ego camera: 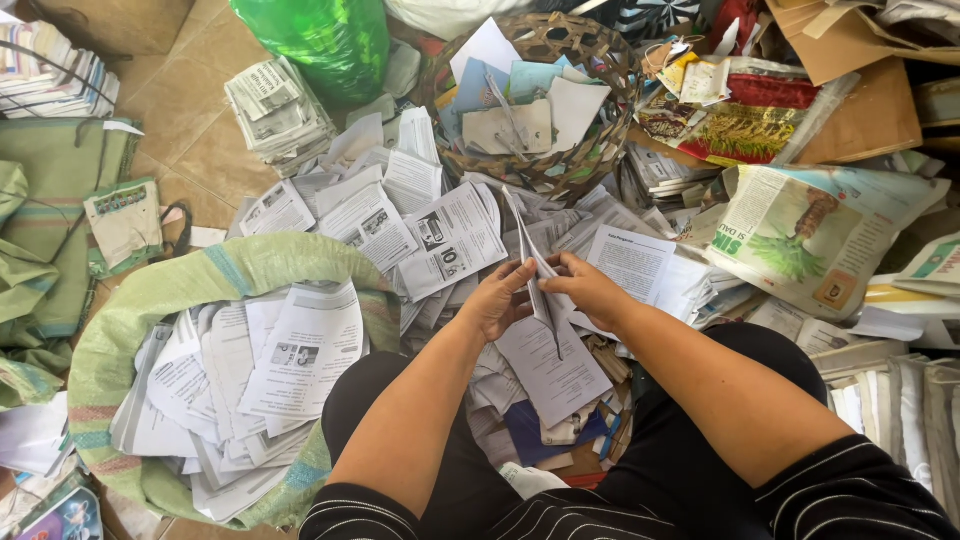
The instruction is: The person sorts through a large pile of discarded papers and documents by hand, flipping through them and aligning them, then placing them onto the floor.
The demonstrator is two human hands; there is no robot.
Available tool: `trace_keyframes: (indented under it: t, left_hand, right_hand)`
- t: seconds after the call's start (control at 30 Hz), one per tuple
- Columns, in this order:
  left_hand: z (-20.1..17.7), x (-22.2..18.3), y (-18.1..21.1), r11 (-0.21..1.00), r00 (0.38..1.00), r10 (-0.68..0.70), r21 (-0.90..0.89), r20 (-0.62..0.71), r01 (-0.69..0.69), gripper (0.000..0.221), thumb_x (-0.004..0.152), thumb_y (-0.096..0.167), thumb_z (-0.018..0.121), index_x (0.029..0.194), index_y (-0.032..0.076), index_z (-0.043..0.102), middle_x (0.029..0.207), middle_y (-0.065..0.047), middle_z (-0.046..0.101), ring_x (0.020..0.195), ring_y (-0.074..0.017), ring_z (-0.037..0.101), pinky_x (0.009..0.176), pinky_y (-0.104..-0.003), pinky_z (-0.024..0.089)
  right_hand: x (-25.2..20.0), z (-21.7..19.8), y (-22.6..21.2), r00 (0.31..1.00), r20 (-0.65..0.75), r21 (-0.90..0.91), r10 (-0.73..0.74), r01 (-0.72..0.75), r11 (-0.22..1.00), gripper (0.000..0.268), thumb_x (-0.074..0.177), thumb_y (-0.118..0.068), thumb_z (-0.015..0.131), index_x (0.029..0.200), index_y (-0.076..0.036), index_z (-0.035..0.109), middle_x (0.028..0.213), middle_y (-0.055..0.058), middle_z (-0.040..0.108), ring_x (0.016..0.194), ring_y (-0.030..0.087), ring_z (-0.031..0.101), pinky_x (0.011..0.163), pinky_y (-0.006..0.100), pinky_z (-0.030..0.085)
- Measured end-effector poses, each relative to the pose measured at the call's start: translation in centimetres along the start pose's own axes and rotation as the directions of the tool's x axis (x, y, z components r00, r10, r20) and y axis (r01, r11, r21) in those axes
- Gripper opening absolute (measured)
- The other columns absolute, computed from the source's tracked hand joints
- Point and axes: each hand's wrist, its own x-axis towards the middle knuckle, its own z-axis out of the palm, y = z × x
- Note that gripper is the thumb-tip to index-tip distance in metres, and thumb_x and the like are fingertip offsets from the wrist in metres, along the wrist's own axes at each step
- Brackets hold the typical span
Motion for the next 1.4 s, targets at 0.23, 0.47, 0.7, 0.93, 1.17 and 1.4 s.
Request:
trace_keyframes:
  t: [0.23,0.47,0.7,0.93,1.17,1.4]
  left_hand:
    - [0.1,0.6,-0.3,0.999,0.999,-0.043,0.013,-0.015,0.043,0.076,0.082,0.050,0.078,0.142,0.011,0.051,0.123,-0.006,0.063,0.109,-0.0199,0.060,0.088,-0.038,0.051]
    - [-0.7,1.1,-1.0,0.999,0.999,-0.037,0.008,-0.009,0.037,0.077,0.082,0.051,0.078,0.142,0.013,0.051,0.124,-0.005,0.063,0.111,-0.0189,0.059,0.090,-0.039,0.050]
    - [-0.7,0.6,-0.4,1.000,0.999,-0.028,0.001,-0.021,0.028,0.074,0.083,0.048,0.077,0.142,0.013,0.050,0.123,-0.005,0.064,0.113,-0.0188,0.060,0.095,-0.041,0.050]
    - [-0.8,0.4,0.0,1.000,1.000,-0.008,0.013,-0.003,0.008,0.074,0.084,0.047,0.077,0.141,0.009,0.050,0.123,-0.007,0.063,0.112,-0.0206,0.062,0.095,-0.041,0.053]
    - [-0.7,0.7,0.0,0.999,0.998,0.028,-0.028,-0.050,-0.029,0.051,0.094,0.026,0.066,0.139,0.008,0.052,0.118,-0.009,0.065,0.104,-0.0221,0.066,0.087,-0.040,0.058]
    - [-5.7,5.8,-5.2,0.980,0.974,0.187,0.087,-0.131,-0.177,0.047,0.104,0.019,0.054,0.148,0.005,0.045,0.135,-0.012,0.061,0.118,-0.0232,0.060,0.099,-0.039,0.049]
  right_hand:
    - [-1.6,0.5,-2.3,0.996,-0.006,-0.076,0.084,-0.084,0.994,0.088,0.072,-0.055,0.080,0.142,-0.011,0.049,0.143,0.021,0.057,0.136,0.034,0.048,0.099,0.057,0.040]
    - [-0.8,0.6,-1.9,0.997,0.015,-0.019,0.080,-0.080,0.997,0.094,0.064,-0.047,0.089,0.140,-0.007,0.050,0.141,0.022,0.058,0.132,0.034,0.053,0.100,0.055,0.043]
    - [-0.4,0.3,-1.8,0.997,0.058,0.025,0.050,-0.052,0.998,0.092,0.065,-0.045,0.089,0.139,-0.007,0.051,0.141,0.020,0.059,0.131,0.032,0.055,0.100,0.051,0.043]
    - [-0.9,0.4,-3.0,0.990,0.067,0.033,0.121,-0.123,0.992,0.071,0.076,-0.029,0.078,0.139,-0.006,0.052,0.134,0.015,0.062,0.124,0.026,0.056,0.094,0.048,0.044]
    - [0.9,-0.1,-0.5,0.998,0.066,0.131,0.003,-0.012,0.991,0.057,0.081,-0.005,0.061,0.137,-0.003,0.053,0.119,0.011,0.064,0.109,0.021,0.060,0.090,0.032,0.050]
    - [3.9,-2.3,2.0,0.975,-0.182,-0.237,-0.129,0.084,0.968,0.035,0.092,-0.022,0.070,0.123,-0.007,0.069,0.101,0.007,0.075,0.087,0.014,0.065,0.079,0.029,0.052]
